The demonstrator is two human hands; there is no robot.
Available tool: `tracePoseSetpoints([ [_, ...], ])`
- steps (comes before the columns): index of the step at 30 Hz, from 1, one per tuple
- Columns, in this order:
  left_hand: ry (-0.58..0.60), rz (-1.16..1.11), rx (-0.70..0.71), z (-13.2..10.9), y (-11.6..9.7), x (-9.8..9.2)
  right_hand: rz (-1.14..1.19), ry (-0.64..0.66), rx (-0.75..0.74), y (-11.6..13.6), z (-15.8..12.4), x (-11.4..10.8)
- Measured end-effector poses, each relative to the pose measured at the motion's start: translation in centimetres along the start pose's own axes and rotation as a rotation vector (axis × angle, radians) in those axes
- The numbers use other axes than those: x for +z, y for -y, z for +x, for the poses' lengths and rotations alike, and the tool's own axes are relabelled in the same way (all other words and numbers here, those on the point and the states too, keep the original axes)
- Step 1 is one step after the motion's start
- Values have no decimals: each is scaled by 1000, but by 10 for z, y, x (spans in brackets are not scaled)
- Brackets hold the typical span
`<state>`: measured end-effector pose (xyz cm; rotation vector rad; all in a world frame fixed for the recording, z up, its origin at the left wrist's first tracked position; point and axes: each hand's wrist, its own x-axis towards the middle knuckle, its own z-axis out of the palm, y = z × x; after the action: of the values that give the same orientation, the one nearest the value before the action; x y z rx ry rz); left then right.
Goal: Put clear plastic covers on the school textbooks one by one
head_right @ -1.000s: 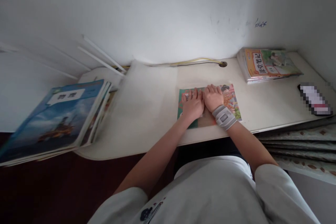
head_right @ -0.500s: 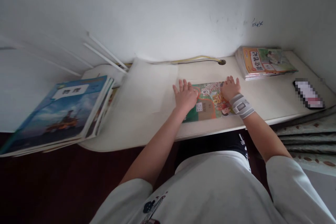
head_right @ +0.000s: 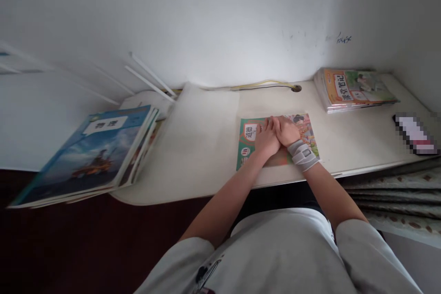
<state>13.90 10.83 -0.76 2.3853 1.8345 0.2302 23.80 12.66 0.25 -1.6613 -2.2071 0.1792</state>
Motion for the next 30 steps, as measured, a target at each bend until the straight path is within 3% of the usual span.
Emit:
tracePoseSetpoints([
  [4, -67, 9, 9, -1, 9, -1, -106, 38, -79, -22, -2, 0],
  [13, -26, 40, -191, -1, 66, -8, -247, 123, 25, -41, -7, 1],
  [21, -129, 8, -328, -5, 74, -4, -257, 110, 157, -63, -10, -5],
  [26, -276, -289, -384, -4, 81, -5, -302, 84, 172, -67, -9, -4],
  [30, -332, -468, -390, 3, 95, -13, -302, 60, 95, -66, -6, -6],
])
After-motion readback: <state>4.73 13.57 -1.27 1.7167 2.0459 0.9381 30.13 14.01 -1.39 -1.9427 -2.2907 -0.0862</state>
